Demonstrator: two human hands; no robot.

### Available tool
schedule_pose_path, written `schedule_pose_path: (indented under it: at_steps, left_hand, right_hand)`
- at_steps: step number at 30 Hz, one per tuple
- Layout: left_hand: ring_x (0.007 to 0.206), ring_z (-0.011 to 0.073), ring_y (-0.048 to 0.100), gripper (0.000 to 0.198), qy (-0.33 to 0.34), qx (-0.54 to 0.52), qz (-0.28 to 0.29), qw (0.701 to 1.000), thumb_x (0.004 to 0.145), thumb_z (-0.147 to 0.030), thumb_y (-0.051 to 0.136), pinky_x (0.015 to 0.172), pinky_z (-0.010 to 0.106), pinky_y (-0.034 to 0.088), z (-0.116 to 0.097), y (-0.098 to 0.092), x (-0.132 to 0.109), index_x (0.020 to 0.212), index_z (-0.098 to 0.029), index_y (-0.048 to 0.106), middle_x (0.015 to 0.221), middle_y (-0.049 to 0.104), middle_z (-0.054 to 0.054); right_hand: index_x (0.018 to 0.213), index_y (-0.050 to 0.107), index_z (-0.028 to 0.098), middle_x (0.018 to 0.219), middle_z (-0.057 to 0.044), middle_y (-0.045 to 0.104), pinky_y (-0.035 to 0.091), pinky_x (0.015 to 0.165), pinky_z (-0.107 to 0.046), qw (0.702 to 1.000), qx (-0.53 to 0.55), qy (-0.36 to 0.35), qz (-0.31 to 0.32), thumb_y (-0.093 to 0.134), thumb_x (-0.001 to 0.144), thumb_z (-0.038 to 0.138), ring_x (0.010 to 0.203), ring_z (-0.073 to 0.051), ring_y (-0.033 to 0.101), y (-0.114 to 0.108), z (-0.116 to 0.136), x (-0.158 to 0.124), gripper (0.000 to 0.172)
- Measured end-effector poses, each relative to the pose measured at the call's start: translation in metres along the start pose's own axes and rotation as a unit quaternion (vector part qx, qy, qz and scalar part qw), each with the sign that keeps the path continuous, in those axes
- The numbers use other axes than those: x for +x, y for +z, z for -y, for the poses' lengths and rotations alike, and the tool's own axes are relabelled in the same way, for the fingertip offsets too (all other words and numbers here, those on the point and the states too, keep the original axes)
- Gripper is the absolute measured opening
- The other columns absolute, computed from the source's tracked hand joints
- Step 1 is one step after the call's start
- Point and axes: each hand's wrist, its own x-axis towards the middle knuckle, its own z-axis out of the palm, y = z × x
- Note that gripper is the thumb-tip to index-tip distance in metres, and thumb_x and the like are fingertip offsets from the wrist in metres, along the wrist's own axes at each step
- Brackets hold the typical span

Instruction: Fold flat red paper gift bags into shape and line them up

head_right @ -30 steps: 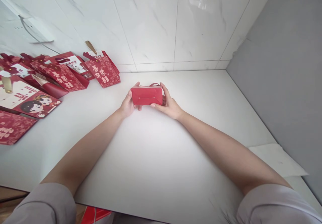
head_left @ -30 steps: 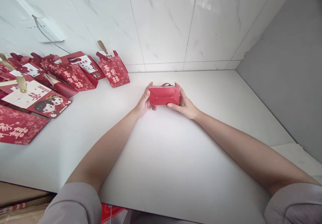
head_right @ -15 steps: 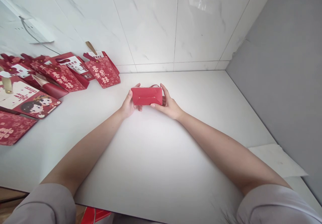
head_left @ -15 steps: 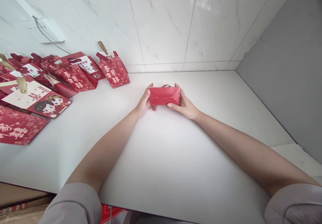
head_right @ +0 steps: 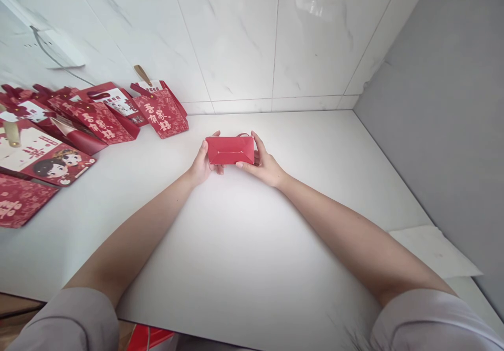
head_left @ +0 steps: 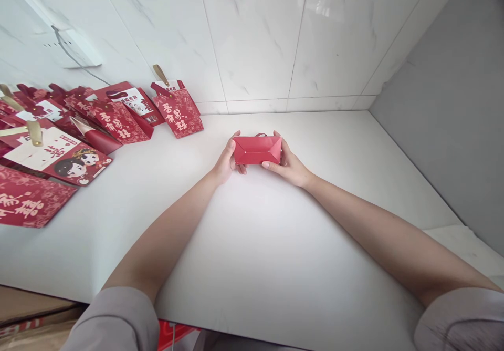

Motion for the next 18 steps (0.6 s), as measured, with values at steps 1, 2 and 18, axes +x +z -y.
schedule_pose_path:
  at_steps: [1, 2, 18]
  left_hand:
    - [0.047, 0.0177, 0.060, 0.101, -0.002, 0.004, 0.000, 1.000, 0.085, -0.084, 0.032, 0.046, 0.029, 0.048, -0.0004, 0.0004, -0.0001, 0.161, -0.023, 0.006, 0.064, 0.066, 0.000]
    - [0.046, 0.0177, 0.060, 0.101, -0.002, 0.007, 0.000, 1.000, 0.084, -0.084, 0.032, 0.046, 0.029, 0.048, -0.0006, 0.0006, -0.0002, 0.161, -0.023, 0.006, 0.064, 0.066, 0.000]
    - [0.099, 0.0248, 0.071, 0.081, 0.071, -0.044, -0.087, 0.993, 0.089, -0.074, 0.036, 0.065, 0.034, 0.057, 0.0070, 0.0038, 0.0058, 0.158, -0.033, 0.024, 0.141, 0.059, 0.009]
  right_hand:
    - [0.163, -0.001, 0.029, 0.142, -0.011, 0.061, 0.038, 0.119, -0.054, 1.000, 0.000, 0.001, 0.000, 0.079, 0.076, 0.057, 0.136, -0.030, 0.056, -0.0001, 0.0001, 0.0000, 0.122]
    - [0.163, -0.001, 0.029, 0.143, -0.011, 0.061, 0.038, 0.119, -0.054, 1.000, -0.001, 0.001, 0.000, 0.079, 0.076, 0.057, 0.136, -0.030, 0.055, -0.0002, 0.0002, 0.0000, 0.121]
    - [0.163, 0.007, 0.035, 0.164, -0.005, 0.036, 0.035, 0.121, -0.049, 0.998, -0.011, -0.055, 0.032, 0.061, 0.088, 0.064, 0.147, -0.028, 0.041, 0.0004, 0.0054, -0.0010, 0.096]
